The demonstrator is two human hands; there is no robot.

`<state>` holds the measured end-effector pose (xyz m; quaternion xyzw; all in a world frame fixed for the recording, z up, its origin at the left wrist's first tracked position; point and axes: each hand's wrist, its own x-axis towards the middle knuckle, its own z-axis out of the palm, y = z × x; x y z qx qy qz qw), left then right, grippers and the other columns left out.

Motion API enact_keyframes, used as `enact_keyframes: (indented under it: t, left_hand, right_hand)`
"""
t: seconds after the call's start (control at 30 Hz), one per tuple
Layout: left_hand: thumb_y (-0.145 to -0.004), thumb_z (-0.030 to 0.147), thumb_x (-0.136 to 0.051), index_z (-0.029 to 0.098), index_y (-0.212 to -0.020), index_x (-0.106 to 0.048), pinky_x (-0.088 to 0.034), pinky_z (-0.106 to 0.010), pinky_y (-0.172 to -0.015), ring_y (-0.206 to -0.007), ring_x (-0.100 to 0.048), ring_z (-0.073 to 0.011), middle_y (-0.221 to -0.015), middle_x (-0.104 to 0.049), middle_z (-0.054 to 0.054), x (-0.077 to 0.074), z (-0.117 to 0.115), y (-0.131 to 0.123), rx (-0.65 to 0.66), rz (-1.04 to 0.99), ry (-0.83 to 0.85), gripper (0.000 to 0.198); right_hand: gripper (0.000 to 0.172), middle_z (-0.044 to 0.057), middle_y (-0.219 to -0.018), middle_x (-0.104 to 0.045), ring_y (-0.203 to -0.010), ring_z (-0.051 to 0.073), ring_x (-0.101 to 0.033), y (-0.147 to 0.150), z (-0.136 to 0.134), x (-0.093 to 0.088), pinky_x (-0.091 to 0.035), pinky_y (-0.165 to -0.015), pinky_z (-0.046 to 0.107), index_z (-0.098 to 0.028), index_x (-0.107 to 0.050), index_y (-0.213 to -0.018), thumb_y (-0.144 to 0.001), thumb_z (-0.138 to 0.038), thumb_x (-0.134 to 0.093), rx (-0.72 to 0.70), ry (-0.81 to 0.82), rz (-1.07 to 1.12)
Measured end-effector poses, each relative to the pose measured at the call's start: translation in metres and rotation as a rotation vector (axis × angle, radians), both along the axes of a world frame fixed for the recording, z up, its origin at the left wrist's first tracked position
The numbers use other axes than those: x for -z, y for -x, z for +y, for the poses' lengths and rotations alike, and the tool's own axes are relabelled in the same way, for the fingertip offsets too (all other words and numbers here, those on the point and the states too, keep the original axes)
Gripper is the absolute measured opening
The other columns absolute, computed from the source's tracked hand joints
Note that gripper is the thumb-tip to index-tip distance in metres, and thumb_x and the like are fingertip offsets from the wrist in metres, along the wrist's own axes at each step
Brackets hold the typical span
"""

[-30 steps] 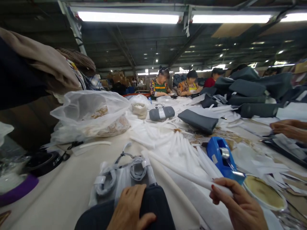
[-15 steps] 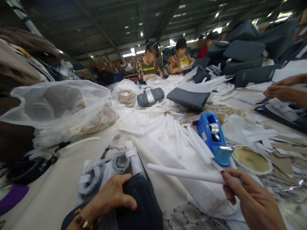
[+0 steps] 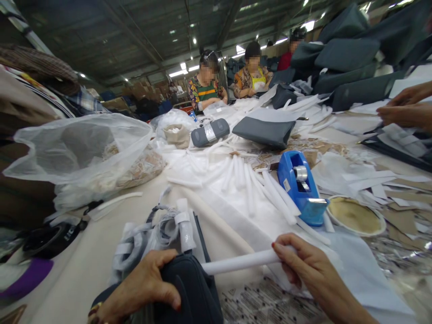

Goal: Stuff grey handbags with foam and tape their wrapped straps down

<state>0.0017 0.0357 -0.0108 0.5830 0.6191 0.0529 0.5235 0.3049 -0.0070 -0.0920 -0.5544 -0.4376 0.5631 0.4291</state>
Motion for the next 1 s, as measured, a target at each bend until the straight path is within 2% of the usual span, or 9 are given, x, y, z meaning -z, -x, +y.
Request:
enact_keyframes:
  t: [0.17,0.27,0.33,0.37,0.43,0.53,0.67,0.83,1.0]
  left_hand:
    - [-0.04,0.035,-0.087,0.015,-0.07,-0.067,-0.044,-0.023,-0.059,-0.071,-0.059,-0.0206,-0.07,-0.065,0.002,0.01,-0.007,-0.013,0.235,0.327,-0.275,0.041]
    - [-0.046,0.036,-0.085,0.021,-0.094,-0.067,-0.052,-0.028,-0.074,-0.085,-0.064,-0.0247,-0.092,-0.069,-0.003,0.021,-0.018,0.002,0.373,0.418,-0.67,0.053]
    - [-0.06,0.037,-0.078,0.028,-0.111,-0.061,-0.053,-0.029,-0.082,-0.094,-0.064,-0.0236,-0.106,-0.068,-0.003,0.028,-0.027,0.033,0.404,0.373,-1.009,0.054]
    - [-0.066,0.041,-0.074,0.031,-0.115,-0.058,-0.053,-0.03,-0.084,-0.097,-0.064,-0.0232,-0.11,-0.067,-0.002,0.032,-0.032,0.054,0.366,0.367,-1.153,0.053]
    - [-0.074,0.046,-0.065,0.035,-0.116,-0.057,-0.054,-0.034,-0.085,-0.101,-0.063,-0.0241,-0.115,-0.065,0.0,0.041,-0.043,0.1,0.049,0.432,-1.295,0.044]
    - [-0.075,0.057,-0.057,0.029,-0.104,-0.063,-0.056,-0.037,-0.078,-0.093,-0.066,-0.0267,-0.107,-0.068,-0.002,0.057,-0.066,0.151,-0.487,0.343,-1.004,0.041]
    - [-0.08,0.056,-0.053,0.017,-0.103,-0.066,-0.048,-0.035,-0.095,-0.11,-0.057,-0.0263,-0.11,-0.067,-0.006,0.069,-0.097,0.147,-0.733,-0.308,-0.493,0.047]
    - [-0.074,0.043,-0.067,0.02,-0.114,-0.059,-0.046,-0.035,-0.094,-0.105,-0.059,-0.0237,-0.114,-0.063,-0.005,0.07,-0.101,0.115,-0.834,-0.676,-0.389,0.047]
    - [-0.071,0.044,-0.066,0.018,-0.105,-0.062,-0.046,-0.034,-0.091,-0.104,-0.056,-0.0246,-0.11,-0.059,-0.006,0.073,-0.097,0.123,-0.783,-0.553,-0.488,0.043]
  right_hand:
    - [0.021,-0.003,-0.058,-0.053,-0.052,0.013,-0.049,0.061,0.02,-0.007,-0.037,-0.051,0.023,-0.02,-0.051,-0.079,-0.081,-0.04,-0.045,-0.301,-0.065,-0.175]
    - [0.017,0.004,-0.085,-0.061,-0.083,0.018,-0.058,0.089,0.03,-0.013,-0.043,-0.075,0.029,-0.019,-0.057,-0.087,-0.081,-0.025,-0.042,-0.443,-0.15,-0.376]
    - [0.022,0.007,-0.098,-0.061,-0.096,0.02,-0.056,0.098,0.036,-0.018,-0.041,-0.085,0.031,-0.019,-0.058,-0.093,-0.083,-0.02,-0.039,-0.518,-0.183,-0.442]
    - [0.024,0.008,-0.101,-0.061,-0.098,0.02,-0.056,0.1,0.039,-0.019,-0.04,-0.087,0.031,-0.018,-0.058,-0.095,-0.083,-0.019,-0.038,-0.543,-0.194,-0.456]
    - [0.026,0.007,-0.1,-0.061,-0.094,0.02,-0.057,0.098,0.042,-0.02,-0.042,-0.084,0.031,-0.018,-0.058,-0.098,-0.082,-0.02,-0.039,-0.572,-0.195,-0.445]
    - [0.029,0.006,-0.092,-0.061,-0.079,0.02,-0.059,0.09,0.042,-0.012,-0.045,-0.073,0.032,-0.017,-0.057,-0.102,-0.078,-0.028,-0.045,-0.557,-0.139,-0.387]
    - [0.037,0.003,-0.072,-0.06,-0.066,0.02,-0.056,0.081,0.042,0.011,-0.045,-0.059,0.03,-0.016,-0.06,-0.095,-0.071,-0.044,-0.053,-0.447,-0.117,-0.305]
    - [0.033,0.001,-0.063,-0.063,-0.061,0.019,-0.058,0.092,0.048,0.017,-0.046,-0.058,0.029,-0.018,-0.067,-0.085,-0.071,-0.047,-0.061,-0.495,-0.132,-0.206]
    - [0.034,0.002,-0.071,-0.069,-0.075,0.024,-0.063,0.106,0.049,0.008,-0.049,-0.068,0.03,-0.021,-0.071,-0.081,-0.066,-0.051,-0.068,-0.39,-0.158,-0.17]
